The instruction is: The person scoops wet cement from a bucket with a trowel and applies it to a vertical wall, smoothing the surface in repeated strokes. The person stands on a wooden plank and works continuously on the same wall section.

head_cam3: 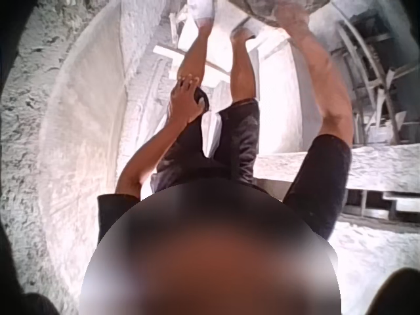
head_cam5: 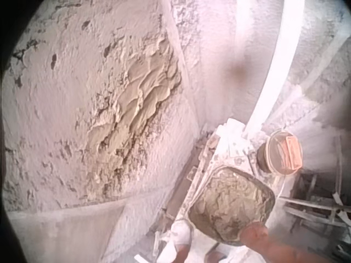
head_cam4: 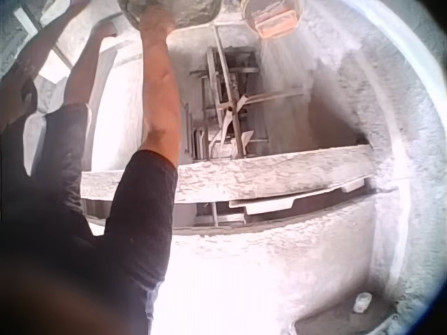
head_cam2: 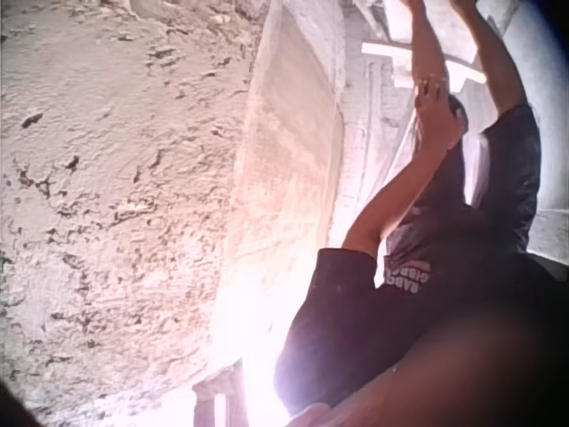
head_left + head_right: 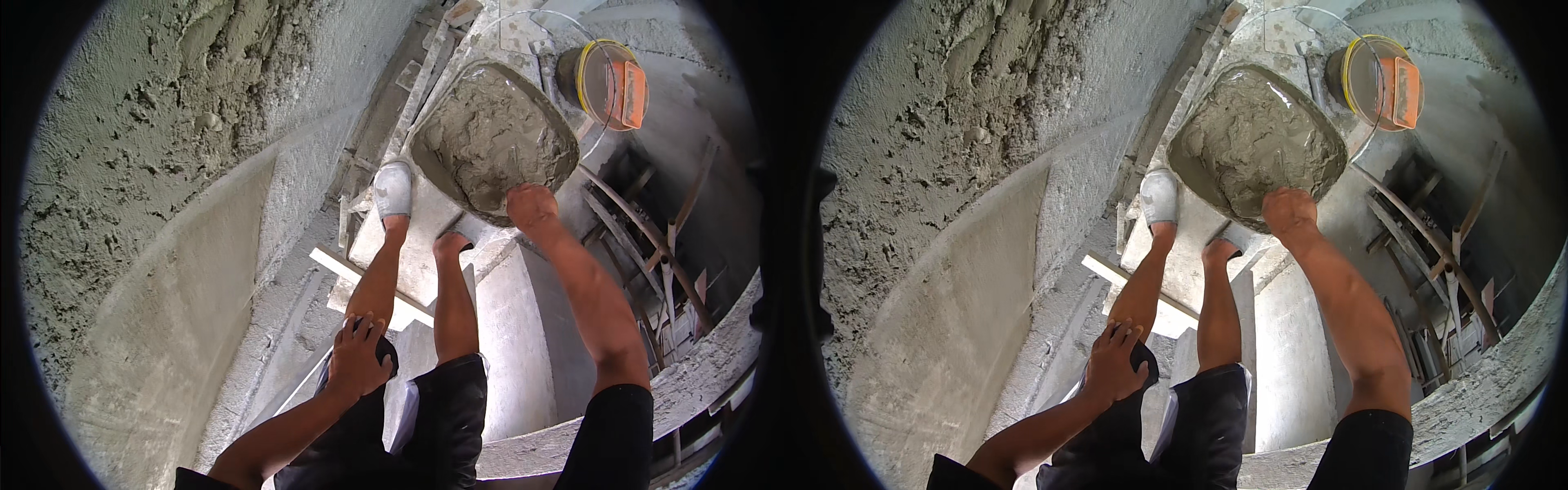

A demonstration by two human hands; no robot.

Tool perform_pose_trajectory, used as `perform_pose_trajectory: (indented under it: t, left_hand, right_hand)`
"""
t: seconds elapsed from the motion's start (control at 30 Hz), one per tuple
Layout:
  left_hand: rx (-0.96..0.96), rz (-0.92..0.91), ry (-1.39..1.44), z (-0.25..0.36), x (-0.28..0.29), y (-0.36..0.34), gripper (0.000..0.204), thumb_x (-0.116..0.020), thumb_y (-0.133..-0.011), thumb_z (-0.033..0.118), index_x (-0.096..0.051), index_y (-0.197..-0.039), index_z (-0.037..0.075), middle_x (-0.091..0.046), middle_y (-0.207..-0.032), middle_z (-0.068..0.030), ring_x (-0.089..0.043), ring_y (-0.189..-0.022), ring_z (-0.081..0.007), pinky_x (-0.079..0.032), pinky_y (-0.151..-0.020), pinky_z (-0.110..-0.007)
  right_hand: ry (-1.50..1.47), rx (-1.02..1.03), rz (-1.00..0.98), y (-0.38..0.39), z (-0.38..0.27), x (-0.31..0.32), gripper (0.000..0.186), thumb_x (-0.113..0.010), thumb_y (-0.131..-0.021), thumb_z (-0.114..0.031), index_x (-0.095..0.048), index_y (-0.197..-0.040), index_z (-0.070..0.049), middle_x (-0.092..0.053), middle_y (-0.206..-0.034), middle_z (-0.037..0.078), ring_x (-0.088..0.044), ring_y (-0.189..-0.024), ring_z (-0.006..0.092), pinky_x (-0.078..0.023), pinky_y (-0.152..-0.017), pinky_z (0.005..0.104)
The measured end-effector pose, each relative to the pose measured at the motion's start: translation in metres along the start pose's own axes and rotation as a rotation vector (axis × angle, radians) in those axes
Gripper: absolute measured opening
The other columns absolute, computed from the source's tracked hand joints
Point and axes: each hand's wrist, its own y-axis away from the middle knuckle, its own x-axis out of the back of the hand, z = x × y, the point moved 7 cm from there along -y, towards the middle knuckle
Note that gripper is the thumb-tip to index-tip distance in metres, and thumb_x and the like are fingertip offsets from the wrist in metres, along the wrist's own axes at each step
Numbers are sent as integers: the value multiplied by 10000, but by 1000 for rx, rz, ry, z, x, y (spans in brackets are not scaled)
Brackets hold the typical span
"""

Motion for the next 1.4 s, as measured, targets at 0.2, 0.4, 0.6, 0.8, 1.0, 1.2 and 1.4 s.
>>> perform_pose_trajectory:
  t: [0.2,0.4,0.6,0.8,1.0,1.2,1.4]
  left_hand:
    - [16,31,-3,4,8,-1,762,-714,-845,355,-462,-1521,111,-413,-1599,-168,-333,-1499,-419,-320,-1216,-530]
    - [11,32,-17,6,9,0,763,-690,-868,378,-446,-1532,93,-404,-1606,-171,-330,-1501,-402,-322,-1215,-523]
    - [34,5,1,2,1,2,759,-686,-868,382,-452,-1527,88,-408,-1604,-166,-329,-1503,-401,-321,-1216,-522]
    - [35,-1,18,3,6,1,761,-683,-870,387,-450,-1530,90,-398,-1613,-162,-306,-1515,-398,-303,-1227,-521]
    - [19,-7,60,1,5,1,764,-684,-867,380,-447,-1533,90,-382,-1623,-169,-298,-1516,-410,-295,-1230,-522]
    - [13,3,70,-3,2,1,765,-686,-862,370,-447,-1532,91,-388,-1616,-176,-306,-1510,-420,-291,-1231,-528]
    - [19,23,67,-1,4,1,756,-697,-848,348,-460,-1519,90,-407,-1595,-184,-313,-1499,-440,-301,-1223,-537]
  right_hand:
    - [-165,-36,58,-12,-15,3,292,-537,-973,-173,-774,-1099,-57,-736,-1187,185,-736,-1094,315,-588,-909,423]
    - [-440,-116,64,3,25,15,387,-711,-930,-381,-753,-1159,-72,-725,-1197,193,-676,-1181,379,-545,-1009,457]
    - [-837,-39,-124,16,61,46,521,-809,-890,-399,-705,-1235,-22,-735,-880,148,-721,-714,311,-597,-684,416]
    - [-1345,-241,-200,53,73,41,570,-773,-935,-444,-673,-1263,11,-616,-726,84,-550,-481,147,-441,-376,323]
    - [-331,20,46,96,44,14,434,-644,-999,-373,-693,-1254,-26,-726,-877,144,-730,-805,235,-590,-689,395]
    - [98,64,95,4,11,-4,246,-534,-1005,-161,-771,-1018,-95,-778,-985,103,-762,-940,266,-595,-813,388]
    - [17,-54,168,-6,-4,-12,232,-558,-986,-174,-778,-999,-104,-778,-949,101,-765,-920,252,-593,-815,386]
